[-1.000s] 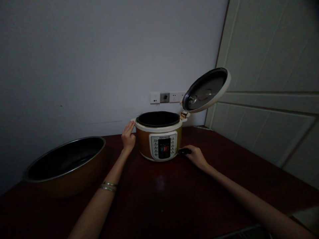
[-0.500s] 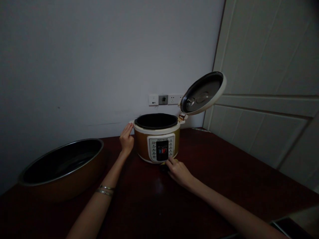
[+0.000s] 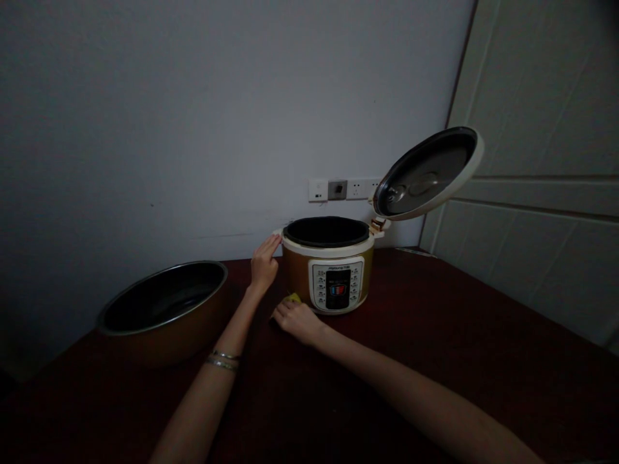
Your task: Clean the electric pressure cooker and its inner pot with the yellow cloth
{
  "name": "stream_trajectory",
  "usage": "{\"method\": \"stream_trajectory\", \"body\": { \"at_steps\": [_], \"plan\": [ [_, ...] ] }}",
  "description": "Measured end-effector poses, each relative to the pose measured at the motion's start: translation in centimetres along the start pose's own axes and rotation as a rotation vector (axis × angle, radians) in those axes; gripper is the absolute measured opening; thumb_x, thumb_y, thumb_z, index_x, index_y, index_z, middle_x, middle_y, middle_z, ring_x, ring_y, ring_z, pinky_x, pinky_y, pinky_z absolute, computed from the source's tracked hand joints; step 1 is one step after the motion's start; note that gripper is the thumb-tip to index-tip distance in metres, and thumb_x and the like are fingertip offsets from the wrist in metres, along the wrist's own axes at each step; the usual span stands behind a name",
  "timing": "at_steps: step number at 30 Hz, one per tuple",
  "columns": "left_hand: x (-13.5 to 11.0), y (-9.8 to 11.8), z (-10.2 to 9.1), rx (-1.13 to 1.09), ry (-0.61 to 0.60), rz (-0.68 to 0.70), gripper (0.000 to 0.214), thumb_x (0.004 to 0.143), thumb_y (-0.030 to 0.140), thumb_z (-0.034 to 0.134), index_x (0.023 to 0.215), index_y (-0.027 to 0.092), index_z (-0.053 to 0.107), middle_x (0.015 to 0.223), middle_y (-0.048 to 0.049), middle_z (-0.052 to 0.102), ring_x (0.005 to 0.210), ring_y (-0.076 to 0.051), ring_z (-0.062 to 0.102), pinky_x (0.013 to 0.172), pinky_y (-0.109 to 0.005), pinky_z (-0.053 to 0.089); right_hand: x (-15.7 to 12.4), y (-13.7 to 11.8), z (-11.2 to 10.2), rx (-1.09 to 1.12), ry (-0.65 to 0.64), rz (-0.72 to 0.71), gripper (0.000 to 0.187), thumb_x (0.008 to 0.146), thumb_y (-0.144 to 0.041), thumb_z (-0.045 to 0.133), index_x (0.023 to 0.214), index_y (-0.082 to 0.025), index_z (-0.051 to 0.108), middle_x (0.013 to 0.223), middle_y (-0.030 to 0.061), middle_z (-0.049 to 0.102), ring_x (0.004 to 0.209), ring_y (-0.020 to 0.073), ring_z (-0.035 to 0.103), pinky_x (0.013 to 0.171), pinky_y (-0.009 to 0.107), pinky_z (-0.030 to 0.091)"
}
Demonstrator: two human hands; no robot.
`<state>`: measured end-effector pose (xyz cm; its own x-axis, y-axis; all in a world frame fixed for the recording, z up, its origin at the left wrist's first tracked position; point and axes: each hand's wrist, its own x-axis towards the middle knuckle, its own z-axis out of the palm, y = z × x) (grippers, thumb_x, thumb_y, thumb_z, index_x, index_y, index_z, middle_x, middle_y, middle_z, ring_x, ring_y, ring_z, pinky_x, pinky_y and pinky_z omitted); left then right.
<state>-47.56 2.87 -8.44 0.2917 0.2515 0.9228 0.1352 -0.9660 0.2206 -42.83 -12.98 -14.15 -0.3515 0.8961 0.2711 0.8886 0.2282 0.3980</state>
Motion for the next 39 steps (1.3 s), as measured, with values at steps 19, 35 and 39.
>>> {"method": "stream_trajectory", "body": {
  "at_steps": [19, 35, 39],
  "plan": [
    [0.9, 0.4, -0.8, -0.066, -0.012, -0.006, 0.068, 0.058, -0.006, 0.035, 0.114, 0.02, 0.064, 0.121, -0.0038, 0.063, 0.118, -0.018, 0.054, 0.105, -0.041, 0.04, -17.8, 7.7, -1.3, 0.407, -0.019, 0.475, 0.041, 0.071, -0.001, 0.047, 0.106, -0.016, 0.06, 0.103, 0.0102, 0.068, 0.09, 0.0218, 0.066, 0.077, 0.032, 0.051],
    [4.9, 6.0, -5.5, -0.324, -0.055, -0.442, 0.02, 0.072, 0.025, 0.049, 0.066, 0.016, 0.066, 0.066, -0.0031, 0.067, 0.062, -0.016, 0.062, 0.058, -0.026, 0.049, -14.4, 13.5, -8.2, 0.292, 0.807, 0.465, 0.035, 0.074, -0.012, 0.049, 0.108, -0.019, 0.051, 0.104, 0.0101, 0.055, 0.096, 0.0222, 0.055, 0.084, 0.037, 0.047],
    [4.7, 8.2, -6.4, -0.302, -0.849, -0.387, 0.035, 0.078, 0.045, 0.052, 0.062, 0.016, 0.066, 0.058, -0.0034, 0.065, 0.052, -0.014, 0.058, 0.051, -0.023, 0.043, -13.6, 11.9, -5.0, 0.19, 0.765, 0.505, 0.045, 0.07, -0.005, 0.044, 0.113, -0.018, 0.048, 0.107, 0.013, 0.049, 0.095, 0.0238, 0.053, 0.08, 0.038, 0.049]
  ]
}}
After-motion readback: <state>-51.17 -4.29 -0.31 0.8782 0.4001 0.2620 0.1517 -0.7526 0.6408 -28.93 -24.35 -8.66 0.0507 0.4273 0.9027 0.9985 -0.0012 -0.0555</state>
